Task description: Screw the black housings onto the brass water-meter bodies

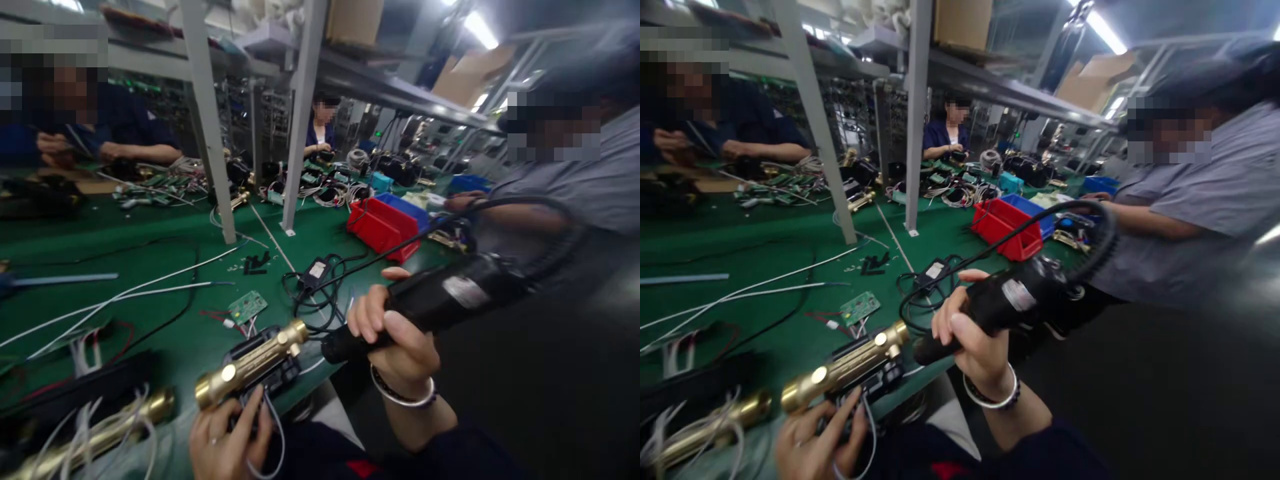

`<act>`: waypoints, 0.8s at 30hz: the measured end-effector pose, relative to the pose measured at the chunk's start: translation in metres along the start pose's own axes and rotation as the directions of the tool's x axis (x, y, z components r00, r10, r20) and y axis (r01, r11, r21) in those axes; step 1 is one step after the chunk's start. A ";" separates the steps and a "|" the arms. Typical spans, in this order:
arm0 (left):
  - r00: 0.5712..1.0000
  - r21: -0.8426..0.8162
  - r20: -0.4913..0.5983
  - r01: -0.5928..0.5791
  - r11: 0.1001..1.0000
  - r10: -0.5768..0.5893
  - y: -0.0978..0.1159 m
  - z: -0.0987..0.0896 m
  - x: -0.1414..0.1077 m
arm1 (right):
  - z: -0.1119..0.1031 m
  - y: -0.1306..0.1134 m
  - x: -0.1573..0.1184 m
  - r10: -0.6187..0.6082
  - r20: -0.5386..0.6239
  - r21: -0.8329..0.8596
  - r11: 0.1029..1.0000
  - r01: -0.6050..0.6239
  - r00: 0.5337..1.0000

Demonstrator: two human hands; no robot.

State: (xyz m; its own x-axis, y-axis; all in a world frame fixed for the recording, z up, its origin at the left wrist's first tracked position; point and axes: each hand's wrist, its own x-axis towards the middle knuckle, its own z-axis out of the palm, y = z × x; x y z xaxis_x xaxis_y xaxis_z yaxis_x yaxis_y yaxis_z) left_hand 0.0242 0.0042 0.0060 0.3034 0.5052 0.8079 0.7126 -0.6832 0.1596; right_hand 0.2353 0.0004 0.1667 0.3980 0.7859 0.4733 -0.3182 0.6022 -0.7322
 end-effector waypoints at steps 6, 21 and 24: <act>0.993 -0.001 0.029 0.117 0.993 -0.117 0.015 -0.005 0.007 | 0.029 0.025 -0.028 0.069 0.205 -0.078 0.996 -0.054 0.976; 0.988 0.010 0.024 0.153 0.988 -0.153 0.019 -0.007 0.005 | 0.035 0.052 -0.034 0.182 0.233 -0.267 0.956 -0.117 0.955; 0.988 -0.001 0.026 0.154 0.988 -0.154 0.019 -0.007 0.005 | 0.034 0.054 -0.035 0.193 0.234 -0.297 0.947 -0.119 0.953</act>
State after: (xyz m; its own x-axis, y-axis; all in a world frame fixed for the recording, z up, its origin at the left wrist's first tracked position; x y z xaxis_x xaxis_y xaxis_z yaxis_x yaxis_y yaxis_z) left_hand 0.0348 -0.0100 0.0167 0.2060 0.6179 0.7588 0.7503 -0.5975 0.2829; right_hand 0.1751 0.0106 0.1272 0.1166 0.8982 0.4239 -0.0929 0.4348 -0.8957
